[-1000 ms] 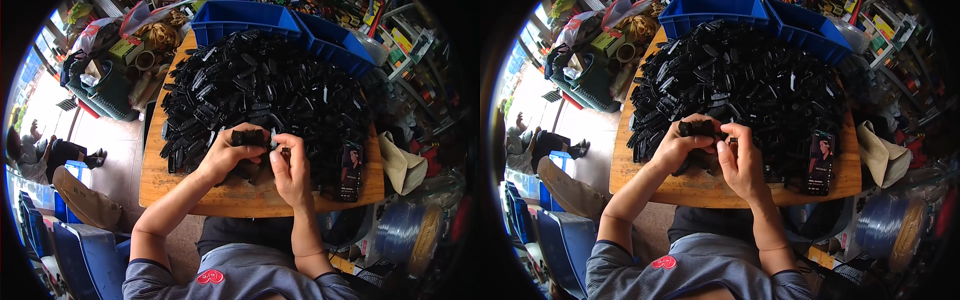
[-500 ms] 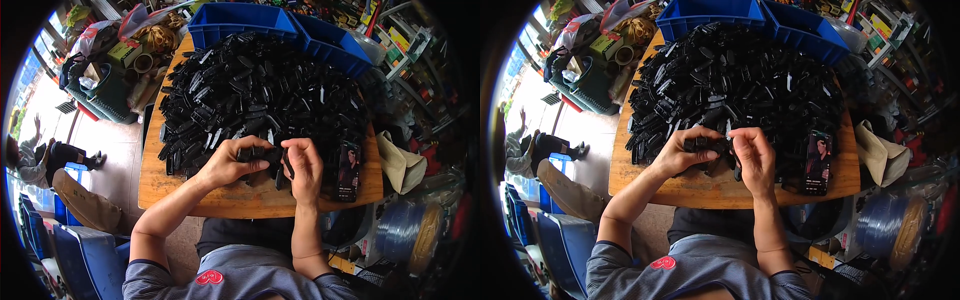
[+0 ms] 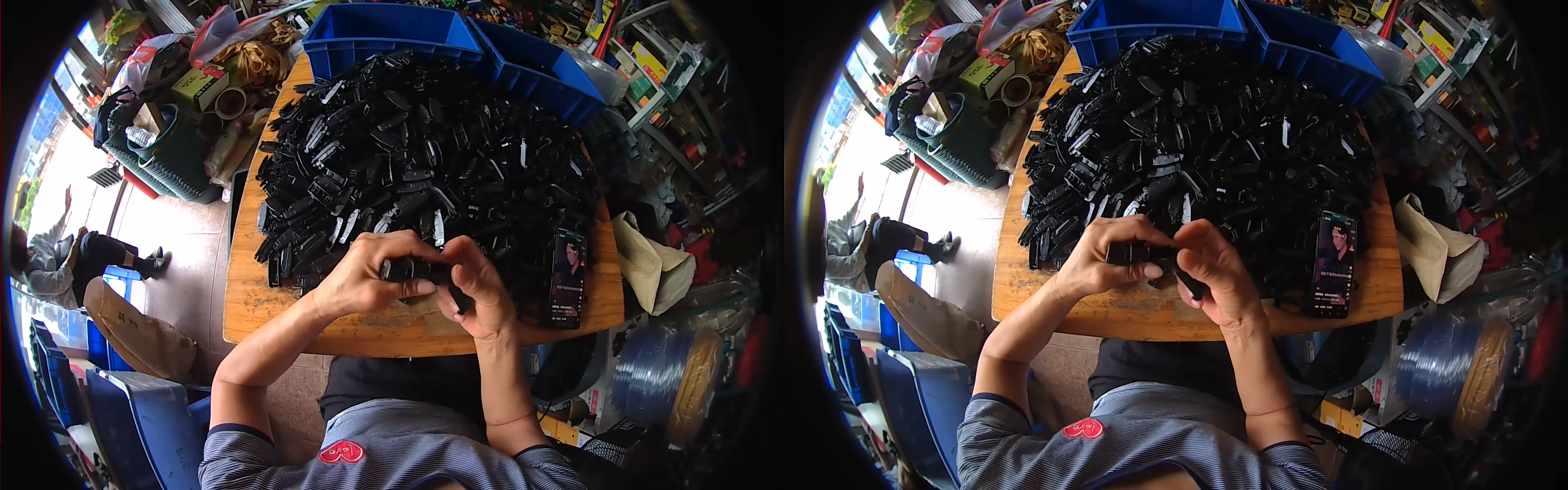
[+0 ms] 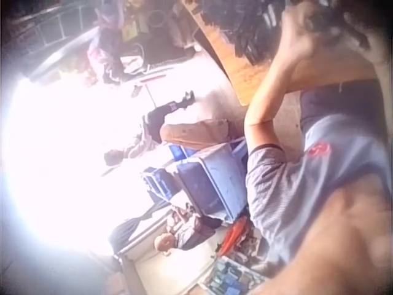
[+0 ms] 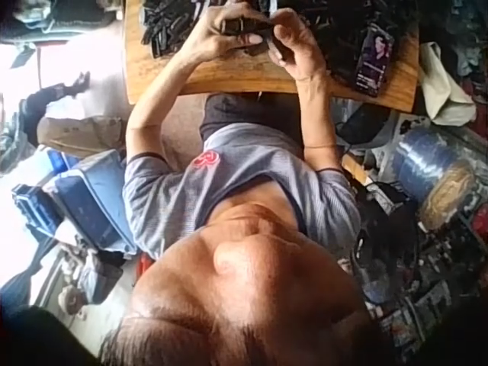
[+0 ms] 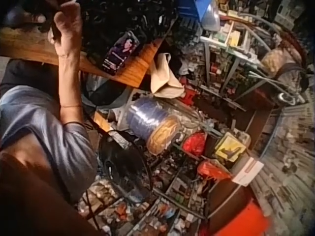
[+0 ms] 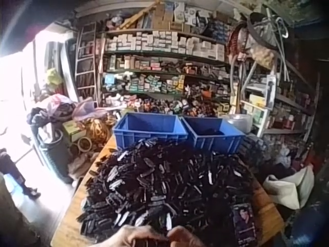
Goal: Inspecting and sorting small black plastic components at a workbench.
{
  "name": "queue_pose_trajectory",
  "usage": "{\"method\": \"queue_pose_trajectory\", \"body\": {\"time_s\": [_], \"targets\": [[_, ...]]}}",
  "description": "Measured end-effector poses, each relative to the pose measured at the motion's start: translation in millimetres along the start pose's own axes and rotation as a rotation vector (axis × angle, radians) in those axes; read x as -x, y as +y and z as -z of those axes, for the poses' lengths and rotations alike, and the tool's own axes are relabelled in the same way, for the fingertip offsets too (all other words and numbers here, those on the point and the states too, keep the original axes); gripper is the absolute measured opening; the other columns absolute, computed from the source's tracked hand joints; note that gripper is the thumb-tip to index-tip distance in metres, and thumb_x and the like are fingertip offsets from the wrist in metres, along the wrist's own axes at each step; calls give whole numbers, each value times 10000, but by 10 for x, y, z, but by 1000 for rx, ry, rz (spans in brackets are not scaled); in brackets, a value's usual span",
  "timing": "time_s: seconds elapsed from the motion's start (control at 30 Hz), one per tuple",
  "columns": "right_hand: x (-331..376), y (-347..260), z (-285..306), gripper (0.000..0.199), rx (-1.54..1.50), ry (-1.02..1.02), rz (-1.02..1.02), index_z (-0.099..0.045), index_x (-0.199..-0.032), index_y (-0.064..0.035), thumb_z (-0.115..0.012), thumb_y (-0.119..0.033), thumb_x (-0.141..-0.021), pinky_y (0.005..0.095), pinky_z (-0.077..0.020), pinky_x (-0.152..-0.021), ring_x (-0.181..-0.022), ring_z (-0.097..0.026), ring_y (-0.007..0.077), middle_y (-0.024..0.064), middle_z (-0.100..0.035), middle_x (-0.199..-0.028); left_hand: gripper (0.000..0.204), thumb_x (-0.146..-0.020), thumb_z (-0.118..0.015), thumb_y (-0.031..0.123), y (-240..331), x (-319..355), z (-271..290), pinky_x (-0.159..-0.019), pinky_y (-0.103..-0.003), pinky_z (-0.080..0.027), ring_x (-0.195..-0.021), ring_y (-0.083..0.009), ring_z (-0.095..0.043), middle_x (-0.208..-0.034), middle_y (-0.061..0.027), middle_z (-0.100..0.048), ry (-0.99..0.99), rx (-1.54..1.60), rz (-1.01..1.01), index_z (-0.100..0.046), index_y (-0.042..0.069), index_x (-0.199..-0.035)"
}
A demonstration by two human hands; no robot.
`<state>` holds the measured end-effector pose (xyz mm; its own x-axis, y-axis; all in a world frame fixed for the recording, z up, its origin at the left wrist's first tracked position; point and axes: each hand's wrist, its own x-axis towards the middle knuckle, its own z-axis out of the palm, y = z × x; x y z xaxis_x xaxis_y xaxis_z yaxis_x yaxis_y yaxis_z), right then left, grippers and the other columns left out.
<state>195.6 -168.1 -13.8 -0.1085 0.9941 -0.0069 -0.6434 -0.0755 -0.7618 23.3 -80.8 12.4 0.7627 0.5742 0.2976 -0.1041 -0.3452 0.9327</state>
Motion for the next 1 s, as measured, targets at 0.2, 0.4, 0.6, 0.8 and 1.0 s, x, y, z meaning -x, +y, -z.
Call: {"method": "queue_pose_trajectory", "body": {"time_s": [0.2, 0.4, 0.6, 0.8, 1.0], "targets": [[-13, 6, -132, 479, 79, 36, 50, -437, -1167, -66, -683, -269, -810, 198, -390, -387, -469, -497, 97, 68, -572, -1024, 334, -676, -767, 186, 94, 35, 18, -633, -271, -447, -711, -169, -608, -783, -68, -625, 28, 10, -21, -653, 22, -944], [-11, 21, -317, 484, 373, 35, 235, -478, -1222, -9, -566, -345, -886, 233, -462, -729, -819, -546, 114, 63, -553, -1046, 358, -666, -776, 184, 164, 42, -22, -660, -258, -460, -712, -129, -593, -798, -49, -633, 88, 343, 200, -635, -15, -929], [-75, 11, -216, 283, 895, 93, 588, -581, -1050, -16, -558, -258, -904, 249, -409, -818, -926, -508, 130, 68, -495, -1076, 328, -753, -736, 210, -93, 23, -90, -552, -220, -437, -602, -86, -543, -719, -20, -605, 116, 639, 369, -624, -16, -962], [-102, -160, -234, 120, 1126, 228, 706, -594, -879, -11, -604, -130, -862, 226, -429, -691, -802, -539, 117, 61, -540, -941, 332, -719, -750, 97, 59, -31, -55, -482, -214, -446, -583, -77, -550, -735, -36, -617, 10, 361, 445, -598, 5, -1000], [122, -742, 357, 246, 2022, 745, 505, -612, -1041, -20, -578, -7, -797, 353, -446, -839, -959, -544, 279, 100, -588, -1074, 216, -806, -625, 31, -38, -319, 78, -602, -256, -517, -672, -131, -585, -877, -108, -643, 196, 709, 495, -560, -16, -1006]]}}
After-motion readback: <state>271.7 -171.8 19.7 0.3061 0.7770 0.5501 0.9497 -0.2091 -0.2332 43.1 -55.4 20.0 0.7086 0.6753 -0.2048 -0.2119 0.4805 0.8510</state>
